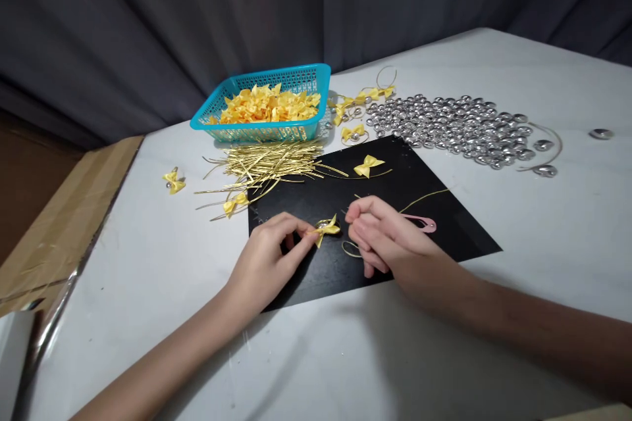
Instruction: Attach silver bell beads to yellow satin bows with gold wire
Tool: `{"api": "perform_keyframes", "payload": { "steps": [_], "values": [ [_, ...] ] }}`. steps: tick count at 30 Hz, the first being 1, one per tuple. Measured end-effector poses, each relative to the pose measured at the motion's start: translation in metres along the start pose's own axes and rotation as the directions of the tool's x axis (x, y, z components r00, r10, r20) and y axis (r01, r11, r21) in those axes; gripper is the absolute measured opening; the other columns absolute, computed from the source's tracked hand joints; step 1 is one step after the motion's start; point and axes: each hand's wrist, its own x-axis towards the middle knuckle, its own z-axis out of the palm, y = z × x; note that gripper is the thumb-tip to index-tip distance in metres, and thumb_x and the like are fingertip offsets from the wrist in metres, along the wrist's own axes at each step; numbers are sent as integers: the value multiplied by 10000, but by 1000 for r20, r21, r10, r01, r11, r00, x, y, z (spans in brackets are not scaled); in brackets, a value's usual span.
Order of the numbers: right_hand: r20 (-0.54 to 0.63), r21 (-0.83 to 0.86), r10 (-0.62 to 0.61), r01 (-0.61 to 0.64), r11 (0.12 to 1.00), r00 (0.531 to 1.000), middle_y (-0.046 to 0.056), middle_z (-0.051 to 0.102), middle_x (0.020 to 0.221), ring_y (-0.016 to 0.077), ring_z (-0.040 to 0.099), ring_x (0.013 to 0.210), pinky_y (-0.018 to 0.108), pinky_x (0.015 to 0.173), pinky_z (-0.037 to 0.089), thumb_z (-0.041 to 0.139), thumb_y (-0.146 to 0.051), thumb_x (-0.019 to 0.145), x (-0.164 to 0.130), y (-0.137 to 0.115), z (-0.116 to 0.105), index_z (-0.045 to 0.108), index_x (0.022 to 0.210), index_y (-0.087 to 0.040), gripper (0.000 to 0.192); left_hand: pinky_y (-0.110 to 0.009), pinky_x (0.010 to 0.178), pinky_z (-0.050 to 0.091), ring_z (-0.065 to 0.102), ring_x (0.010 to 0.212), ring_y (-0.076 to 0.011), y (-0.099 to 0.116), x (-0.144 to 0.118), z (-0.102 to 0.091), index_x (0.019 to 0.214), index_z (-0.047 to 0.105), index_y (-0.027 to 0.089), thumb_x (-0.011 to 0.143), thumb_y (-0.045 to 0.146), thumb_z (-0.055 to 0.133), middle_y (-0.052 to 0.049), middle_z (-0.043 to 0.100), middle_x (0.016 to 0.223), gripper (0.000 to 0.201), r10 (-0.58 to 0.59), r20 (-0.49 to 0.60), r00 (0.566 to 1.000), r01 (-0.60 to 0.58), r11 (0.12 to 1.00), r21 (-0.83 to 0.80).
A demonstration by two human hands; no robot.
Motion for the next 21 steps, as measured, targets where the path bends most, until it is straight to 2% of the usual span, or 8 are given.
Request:
{"api": "perform_keyframes", "payload": {
  "steps": [2, 4, 7, 10, 15, 21],
  "values": [
    [36, -50, 24, -23, 998, 999, -57, 447, 667, 43, 328, 445, 166, 443, 348, 356, -250, 911, -6, 2, 3, 383, 936, -196, 66, -223, 581, 397, 514, 616, -125, 5, 1, 0, 760, 671, 160, 834, 337, 550, -21, 645, 726, 227, -141, 24, 990, 143, 971, -192],
    [84, -109, 3, 6, 994, 996, -20, 546, 748, 40, 352, 445, 173, 429, 304, 355, -256, 915, -11, 2, 4, 402, 947, -188, 89, -210, 540, 369, 488, 574, -110, 11, 1, -1, 725, 672, 154, 794, 354, 591, -4, 633, 675, 227, -264, 57, 963, 266, 891, -369],
    [72, -195, -54, 67, 979, 996, -12, 552, 686, 52, 348, 453, 186, 422, 262, 372, -308, 919, -16, 1, 5, 448, 870, -177, 159, -190, 476, 310, 425, 508, -79, 17, -1, -1, 676, 667, 158, 737, 359, 645, 25, 610, 616, 212, -377, 126, 918, 384, 760, -525],
    [9, -232, -78, 78, 970, 997, -35, 468, 578, 60, 315, 457, 190, 421, 226, 397, -319, 907, -15, 2, 4, 448, 804, -176, 184, -186, 464, 290, 400, 494, -69, 18, -3, 0, 659, 667, 165, 730, 353, 654, 35, 599, 597, 201, -377, 158, 913, 394, 710, -584],
    [0, -252, -104, 100, 962, 995, -59, 344, 529, 66, 284, 456, 193, 419, 203, 408, -317, 898, -13, 4, 3, 447, 784, -180, 182, -193, 467, 294, 407, 487, -70, 18, -3, 2, 648, 666, 169, 731, 313, 651, 39, 594, 582, 167, -355, 137, 925, 362, 712, -602],
    [14, -272, -126, 125, 954, 992, -43, 370, 560, 78, 330, 492, 198, 446, 243, 394, -303, 911, -13, 8, 2, 453, 813, -184, 165, -168, 460, 297, 410, 480, -48, 19, -4, 3, 646, 676, 169, 692, 265, 693, 51, 612, 586, 108, -378, 161, 912, 387, 656, -648]
  ]
}}
